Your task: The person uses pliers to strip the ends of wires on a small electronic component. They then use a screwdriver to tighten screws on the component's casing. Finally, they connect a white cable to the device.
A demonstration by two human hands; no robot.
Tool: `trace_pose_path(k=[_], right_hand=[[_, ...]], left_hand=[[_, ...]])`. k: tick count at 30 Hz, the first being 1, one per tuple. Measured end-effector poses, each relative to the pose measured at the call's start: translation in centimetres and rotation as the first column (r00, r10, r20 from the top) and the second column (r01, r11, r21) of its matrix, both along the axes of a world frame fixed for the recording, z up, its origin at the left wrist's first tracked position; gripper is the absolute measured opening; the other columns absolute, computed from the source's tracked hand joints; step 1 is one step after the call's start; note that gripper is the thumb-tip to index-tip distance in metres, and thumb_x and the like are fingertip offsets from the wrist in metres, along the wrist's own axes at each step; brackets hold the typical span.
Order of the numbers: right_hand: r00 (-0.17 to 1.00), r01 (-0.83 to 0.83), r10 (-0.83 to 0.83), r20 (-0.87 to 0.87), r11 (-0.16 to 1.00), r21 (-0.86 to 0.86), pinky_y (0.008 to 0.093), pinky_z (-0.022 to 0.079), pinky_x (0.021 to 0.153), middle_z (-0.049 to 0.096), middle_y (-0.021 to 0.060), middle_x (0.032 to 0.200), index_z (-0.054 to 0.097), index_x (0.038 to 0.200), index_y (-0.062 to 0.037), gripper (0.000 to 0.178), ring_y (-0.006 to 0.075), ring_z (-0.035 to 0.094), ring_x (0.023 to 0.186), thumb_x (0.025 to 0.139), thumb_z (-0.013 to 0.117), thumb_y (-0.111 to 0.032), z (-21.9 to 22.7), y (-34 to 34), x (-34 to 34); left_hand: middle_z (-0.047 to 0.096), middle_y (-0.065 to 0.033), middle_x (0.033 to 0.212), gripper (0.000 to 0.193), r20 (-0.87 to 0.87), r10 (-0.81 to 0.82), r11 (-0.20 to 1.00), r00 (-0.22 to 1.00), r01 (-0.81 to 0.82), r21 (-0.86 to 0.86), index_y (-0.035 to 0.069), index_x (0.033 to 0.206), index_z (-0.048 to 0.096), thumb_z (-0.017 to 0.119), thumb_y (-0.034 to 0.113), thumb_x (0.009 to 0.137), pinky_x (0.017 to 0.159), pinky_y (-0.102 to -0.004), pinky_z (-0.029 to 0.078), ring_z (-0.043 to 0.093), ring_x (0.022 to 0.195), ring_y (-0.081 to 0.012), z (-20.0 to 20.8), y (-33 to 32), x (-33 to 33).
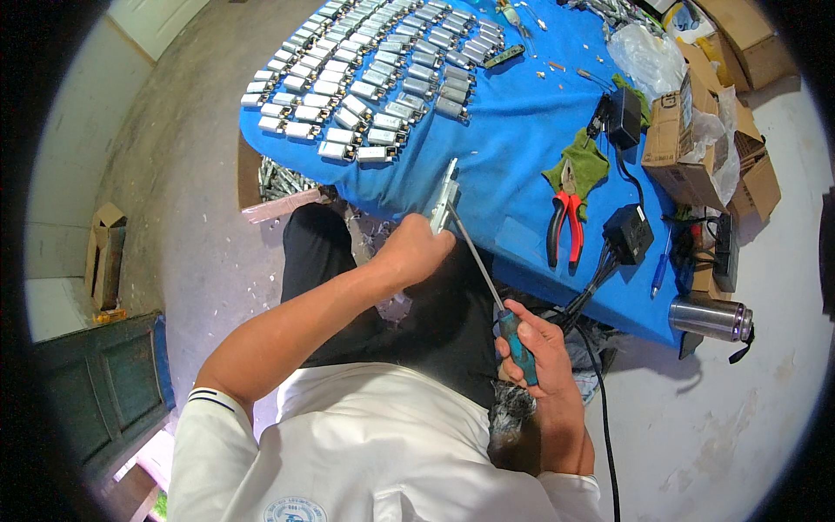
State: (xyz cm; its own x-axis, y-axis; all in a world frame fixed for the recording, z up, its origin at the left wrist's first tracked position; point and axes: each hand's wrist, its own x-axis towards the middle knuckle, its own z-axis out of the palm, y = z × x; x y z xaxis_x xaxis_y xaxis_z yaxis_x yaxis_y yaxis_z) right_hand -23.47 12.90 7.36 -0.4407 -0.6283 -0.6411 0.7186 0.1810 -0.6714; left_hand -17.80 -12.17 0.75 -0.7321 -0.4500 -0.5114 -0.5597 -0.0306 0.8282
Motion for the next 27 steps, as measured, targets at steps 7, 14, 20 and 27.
trace_pose_path(k=[7,14,20,27], right_hand=[[0.789,-0.193,0.306,-0.532,0.947,0.258,0.0225,0.043,0.046,0.063,0.0091,0.079,0.050,0.135,-0.0017,0.044,0.0106,0.054,0.053,0.095,0.058,-0.017,0.0,-0.2,-0.5],[0.928,-0.075,0.146,-0.342,0.974,0.212,0.0229,0.048,0.052,0.064,0.0094,0.082,0.049,0.135,0.0013,0.046,0.0122,0.059,0.058,0.093,0.060,-0.016,0.4,-0.3,-0.1],[0.978,-0.106,0.112,-0.179,0.994,0.040,0.0232,0.049,0.050,0.065,0.0107,0.086,0.050,0.133,0.0004,0.047,0.0125,0.062,0.060,0.091,0.063,-0.016,0.8,-0.5,-0.2],[0.892,-0.186,0.254,-0.374,0.960,0.209,0.0201,0.042,0.045,0.063,0.0070,0.084,0.053,0.135,-0.0033,0.046,0.0082,0.055,0.057,0.092,0.063,-0.015,0.6,-0.4,-0.2]], left_hand=[[0.051,-0.0037,0.059,0.028,0.040,-0.026,0.999,0.999,0.025,0.033,0.002,0.064,0.053,0.055,0.021,0.083,0.048,-0.0337,0.038,0.046,0.052,-0.0138,0.3,-0.5,0.1],[0.052,-0.0042,0.060,0.029,0.040,-0.068,0.996,0.997,0.066,0.056,0.002,0.063,0.053,0.055,0.024,0.083,0.049,-0.0335,0.038,0.047,0.053,-0.0138,1.1,-0.8,0.1],[0.049,-0.0025,0.058,0.031,0.057,-0.064,0.998,0.996,0.063,0.019,0.002,0.061,0.052,0.056,0.024,0.083,0.047,-0.0324,0.037,0.045,0.051,-0.0125,0.1,-0.7,0.2],[0.048,-0.0026,0.056,0.033,0.023,-0.041,0.999,0.999,0.041,0.008,0.001,0.060,0.053,0.056,0.023,0.084,0.047,-0.0343,0.037,0.044,0.050,-0.0137,-0.8,-0.3,0.0]])
